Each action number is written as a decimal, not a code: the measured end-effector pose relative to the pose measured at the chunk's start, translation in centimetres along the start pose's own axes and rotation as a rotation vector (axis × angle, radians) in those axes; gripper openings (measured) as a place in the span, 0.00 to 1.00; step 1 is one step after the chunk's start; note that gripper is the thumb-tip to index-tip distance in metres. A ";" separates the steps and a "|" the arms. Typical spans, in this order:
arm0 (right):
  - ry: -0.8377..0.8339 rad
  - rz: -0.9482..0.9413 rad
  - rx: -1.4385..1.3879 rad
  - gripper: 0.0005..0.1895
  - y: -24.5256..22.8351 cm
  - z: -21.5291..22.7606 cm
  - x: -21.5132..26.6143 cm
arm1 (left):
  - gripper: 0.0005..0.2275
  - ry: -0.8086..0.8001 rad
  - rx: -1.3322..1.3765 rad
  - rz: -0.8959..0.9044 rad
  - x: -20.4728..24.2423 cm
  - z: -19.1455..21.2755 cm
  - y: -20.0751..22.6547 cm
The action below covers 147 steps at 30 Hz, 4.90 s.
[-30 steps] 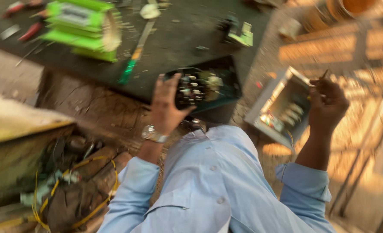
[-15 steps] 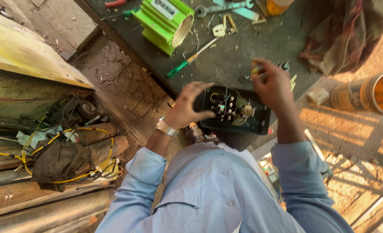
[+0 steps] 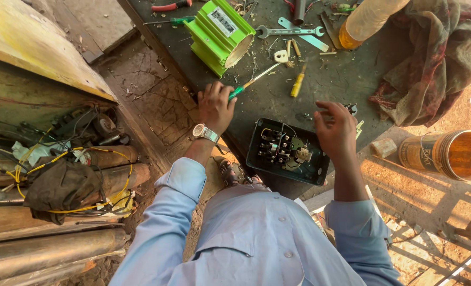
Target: The person works at a cluttered workbench, handling a small black electrical component with multiple terminals. They use a yellow-handled screwdriver to tighten screws on the component, then switch to a green-handled screwdriver to adjust connections inside a black plastic enclosure. The person places the component into the enclosure and continues to secure wiring.
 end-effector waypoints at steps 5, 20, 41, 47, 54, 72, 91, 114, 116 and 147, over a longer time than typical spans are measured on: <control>0.090 0.042 -0.042 0.11 -2.0 2.0 1.5 | 0.09 0.281 0.299 -0.153 0.4 6.6 4.0; -0.277 0.405 -0.450 0.14 -14.9 -1.9 4.6 | 0.20 0.216 0.717 -0.497 5.8 21.2 15.2; 0.109 0.213 -0.546 0.06 2.8 11.7 3.7 | 0.13 0.024 0.427 0.127 11.9 6.6 8.7; -0.275 0.191 0.238 0.13 4.4 0.7 2.3 | 0.11 -0.036 0.219 0.235 12.3 2.2 9.1; -0.388 -0.088 0.393 0.13 6.5 -0.8 3.2 | 0.11 0.039 0.124 -0.038 5.4 2.0 9.6; 0.252 -0.267 -0.235 0.08 4.7 4.1 10.7 | 0.37 -0.687 0.673 -0.329 4.0 -1.8 10.6; 0.561 0.180 -1.178 0.33 -0.8 5.2 8.4 | 0.46 -0.475 0.429 -0.228 3.4 -2.3 11.3; 0.307 0.190 -1.018 0.28 -0.6 0.6 2.6 | 0.50 -0.544 0.466 -0.351 2.2 -2.1 10.4; 0.313 0.179 -1.004 0.27 -0.6 0.5 2.6 | 0.51 -0.550 0.463 -0.355 2.2 -2.4 10.5; 0.382 0.412 0.276 0.10 -8.9 3.6 4.9 | 0.44 -0.556 0.494 -0.343 2.4 -3.1 10.5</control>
Point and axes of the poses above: each hand's wrist, its own x-axis away from the middle knuckle, its own z-axis out of the back of the hand, y = z × x, the point moved 7 cm from there along -x, towards the middle knuckle, and after that the axes turned 5 degrees about -y, right-handed, at the moved point
